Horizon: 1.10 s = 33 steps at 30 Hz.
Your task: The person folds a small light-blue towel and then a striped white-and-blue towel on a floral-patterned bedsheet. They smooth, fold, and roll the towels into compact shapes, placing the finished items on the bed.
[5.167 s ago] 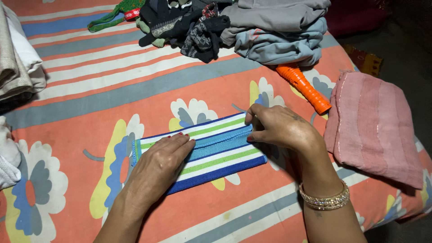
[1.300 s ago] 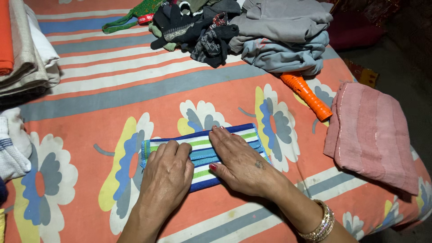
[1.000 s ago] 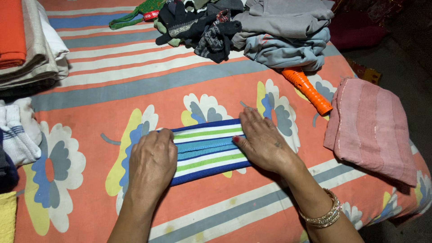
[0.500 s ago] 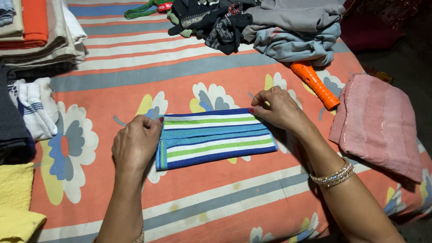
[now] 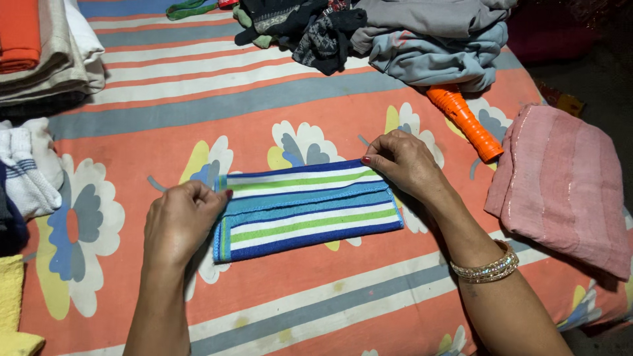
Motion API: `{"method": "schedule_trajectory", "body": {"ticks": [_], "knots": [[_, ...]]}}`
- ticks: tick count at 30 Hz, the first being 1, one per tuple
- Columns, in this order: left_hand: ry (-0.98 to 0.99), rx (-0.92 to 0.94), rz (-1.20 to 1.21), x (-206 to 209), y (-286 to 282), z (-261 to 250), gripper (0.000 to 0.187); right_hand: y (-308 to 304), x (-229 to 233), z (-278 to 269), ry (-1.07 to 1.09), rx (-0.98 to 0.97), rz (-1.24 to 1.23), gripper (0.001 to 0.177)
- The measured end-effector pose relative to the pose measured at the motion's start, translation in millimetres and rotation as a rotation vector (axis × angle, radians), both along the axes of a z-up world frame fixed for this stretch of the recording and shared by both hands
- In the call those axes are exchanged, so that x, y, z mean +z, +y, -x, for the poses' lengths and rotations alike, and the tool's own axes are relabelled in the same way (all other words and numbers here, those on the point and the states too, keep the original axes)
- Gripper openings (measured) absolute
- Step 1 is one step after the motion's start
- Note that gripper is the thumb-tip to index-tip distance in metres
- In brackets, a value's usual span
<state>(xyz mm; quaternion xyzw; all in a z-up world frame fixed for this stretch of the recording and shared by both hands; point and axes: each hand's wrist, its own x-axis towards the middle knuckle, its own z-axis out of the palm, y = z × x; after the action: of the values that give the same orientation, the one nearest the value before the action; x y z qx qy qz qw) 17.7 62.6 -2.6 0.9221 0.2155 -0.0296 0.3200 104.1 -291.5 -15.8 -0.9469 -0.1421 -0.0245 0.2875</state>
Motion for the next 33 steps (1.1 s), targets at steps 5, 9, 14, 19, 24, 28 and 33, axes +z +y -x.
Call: {"method": "schedule_trajectory", "body": {"ticks": [5,9,14,19,24,28,33], "knots": [[0.102,-0.015,-0.095,6.3,-1.3,1.5,0.039,0.6,-1.7,1.5,-0.058,-0.041,0.000,0.021],[0.113,0.005,-0.091,9.7,-4.9,1.6,0.037,-8.0,4.9,6.4,-0.068,-0.091,-0.180,0.020],[-0.041,-0.009,-0.064,10.3,-6.3,5.0,0.037,-4.4,15.6,13.1,0.166,-0.190,-0.113,0.021],[-0.077,0.078,0.160,13.0,-7.5,2.0,0.032,3.2,28.1,20.8,0.244,-0.025,-0.100,0.029],[-0.203,0.065,0.421,8.6,-7.7,-1.8,0.019,-3.2,30.5,27.1,0.184,0.215,-0.026,0.041],[-0.264,0.059,0.678,4.2,-5.1,-4.0,0.032,-9.2,24.6,25.3,0.096,0.290,-0.007,0.025],[-0.232,0.057,0.736,0.6,-1.7,-5.3,0.032,-12.3,14.9,21.2,-0.051,0.191,-0.095,0.014]]}}
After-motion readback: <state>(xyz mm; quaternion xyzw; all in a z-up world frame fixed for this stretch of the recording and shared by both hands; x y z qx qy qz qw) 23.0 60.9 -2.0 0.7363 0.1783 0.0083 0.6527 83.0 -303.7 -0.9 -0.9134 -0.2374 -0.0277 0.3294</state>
